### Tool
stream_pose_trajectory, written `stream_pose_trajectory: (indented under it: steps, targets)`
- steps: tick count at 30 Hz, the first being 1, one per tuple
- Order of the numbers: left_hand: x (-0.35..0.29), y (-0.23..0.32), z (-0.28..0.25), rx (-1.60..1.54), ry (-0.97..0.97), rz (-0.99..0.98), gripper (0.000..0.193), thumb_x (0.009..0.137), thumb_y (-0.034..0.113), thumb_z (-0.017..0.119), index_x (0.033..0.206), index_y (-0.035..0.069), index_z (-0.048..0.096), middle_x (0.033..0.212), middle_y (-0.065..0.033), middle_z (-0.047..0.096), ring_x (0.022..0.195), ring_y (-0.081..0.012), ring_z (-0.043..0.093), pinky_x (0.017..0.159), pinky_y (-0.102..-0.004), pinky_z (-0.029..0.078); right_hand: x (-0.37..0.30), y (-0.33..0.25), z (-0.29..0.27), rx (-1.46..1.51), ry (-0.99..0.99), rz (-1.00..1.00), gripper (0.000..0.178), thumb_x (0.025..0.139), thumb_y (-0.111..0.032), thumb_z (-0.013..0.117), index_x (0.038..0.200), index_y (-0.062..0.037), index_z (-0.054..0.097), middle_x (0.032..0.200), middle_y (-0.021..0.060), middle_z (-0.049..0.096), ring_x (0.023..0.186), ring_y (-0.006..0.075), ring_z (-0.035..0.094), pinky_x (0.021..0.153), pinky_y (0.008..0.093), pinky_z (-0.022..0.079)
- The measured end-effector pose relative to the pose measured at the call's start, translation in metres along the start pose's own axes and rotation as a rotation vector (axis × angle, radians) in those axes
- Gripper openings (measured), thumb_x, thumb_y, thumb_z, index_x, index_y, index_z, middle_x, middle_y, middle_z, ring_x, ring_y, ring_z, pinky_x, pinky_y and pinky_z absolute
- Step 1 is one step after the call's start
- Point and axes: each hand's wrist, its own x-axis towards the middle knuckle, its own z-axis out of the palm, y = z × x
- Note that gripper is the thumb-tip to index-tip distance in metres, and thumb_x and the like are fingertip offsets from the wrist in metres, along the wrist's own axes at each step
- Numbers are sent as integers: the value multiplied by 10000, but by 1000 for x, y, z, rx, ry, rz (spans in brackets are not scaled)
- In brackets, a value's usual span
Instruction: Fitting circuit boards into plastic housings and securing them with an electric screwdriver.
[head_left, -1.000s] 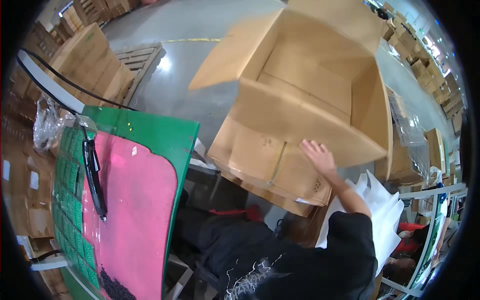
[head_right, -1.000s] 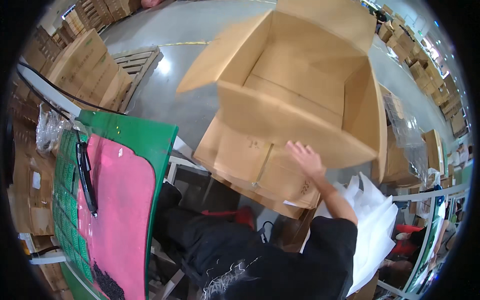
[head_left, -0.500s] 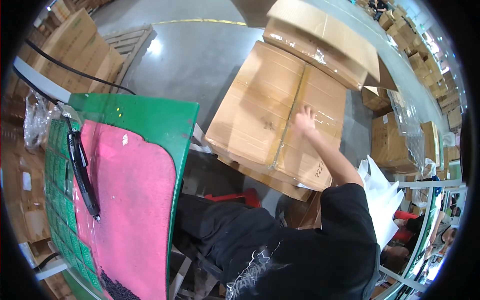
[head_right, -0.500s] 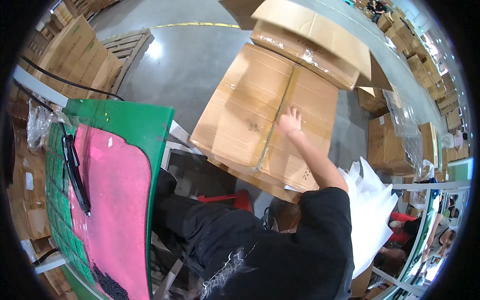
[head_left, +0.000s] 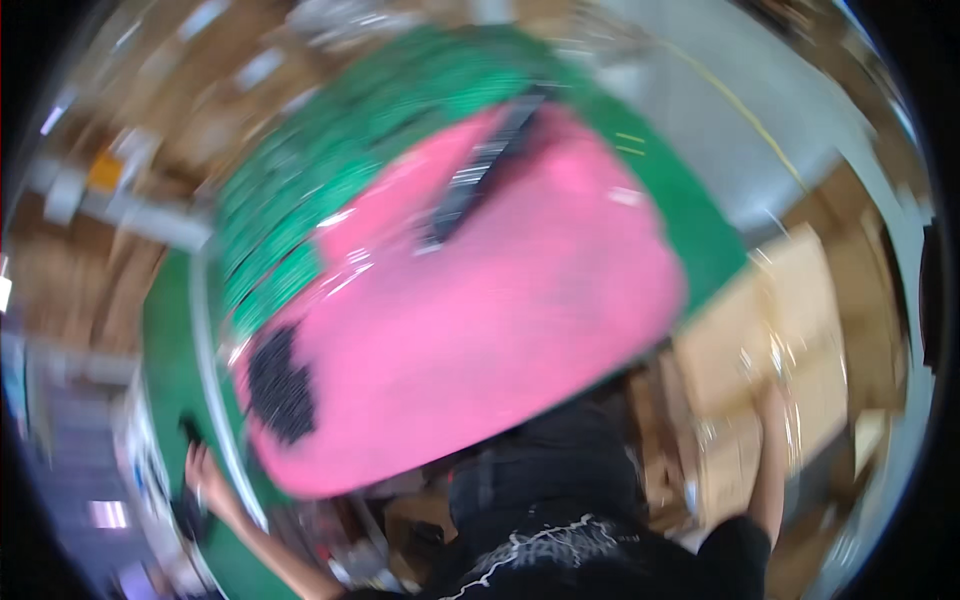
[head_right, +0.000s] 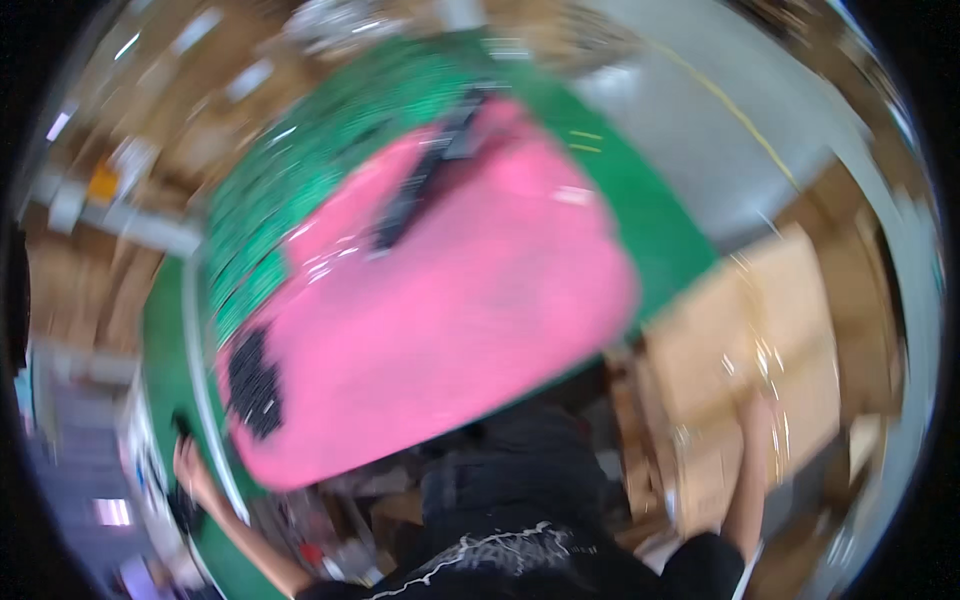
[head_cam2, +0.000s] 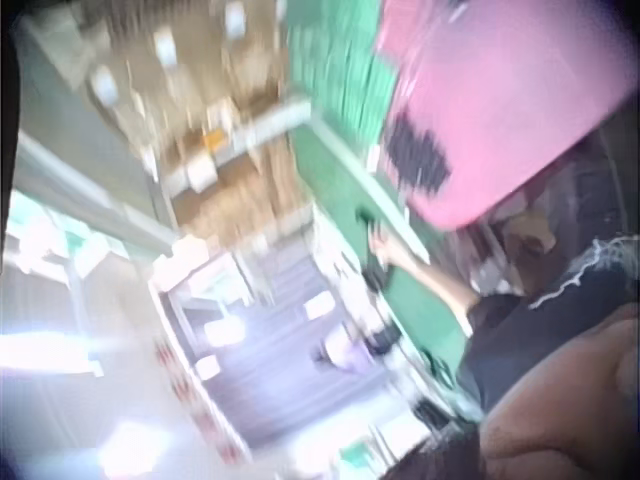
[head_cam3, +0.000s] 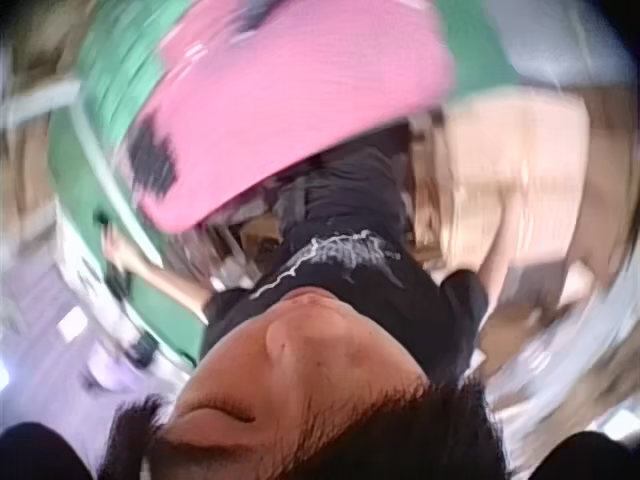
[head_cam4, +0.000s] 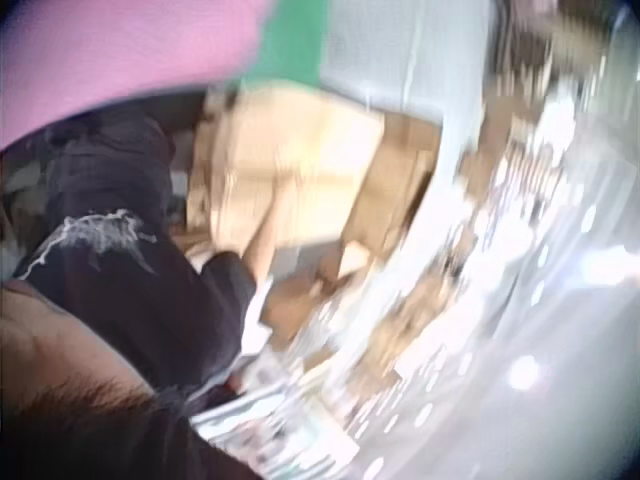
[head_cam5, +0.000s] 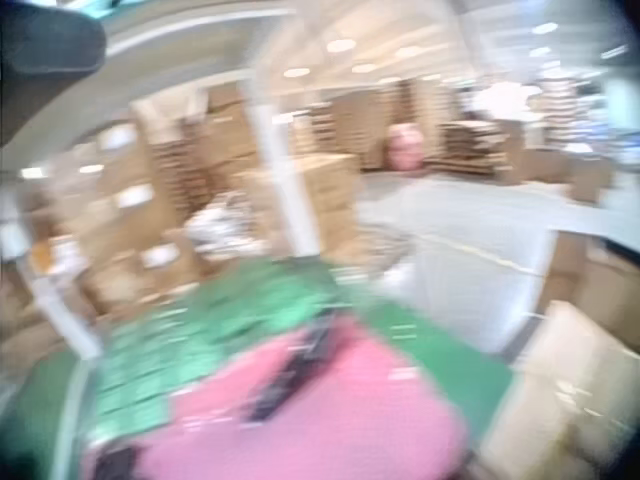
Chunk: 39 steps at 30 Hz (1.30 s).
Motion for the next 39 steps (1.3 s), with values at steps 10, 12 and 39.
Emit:
stream_pose_trajectory:
  steps: [10, 12, 39]
  targets:
    - [-42, 77, -30, -3, -164, -45, 428, 784, 181, 730, 1158, 36, 578, 1109, -149, 577, 1071, -321, 496, 958, -399, 389, 85, 19, 43, -372, -117, -68, 672, 860, -428, 608, 1392, -76, 398, 1417, 160, 426, 1328, 370, 339, 1116, 512, 194]
    - [-42, 73, -33, -46, -198, -112, 423, 790, 176, 726, 1158, 30, 577, 1092, -157, 582, 1034, -318, 520, 932, -396, 411, 74, 28, 43, -365, -145, -20, 659, 873, -426, 585, 1395, -73, 393, 1403, 163, 435, 1298, 375, 365, 1100, 518, 213]
    - [-270, 527, 73, -1194, -1430, 614, 250, 907, 116, 596, 1122, 3, 537, 971, -122, 595, 922, -220, 596, 858, -328, 463, 41, 99, -62, 679, 592, 335, 680, 820, -305, 707, 1333, 12, 391, 1133, 208, 608, 1064, 342, 583, 929, 412, 457]
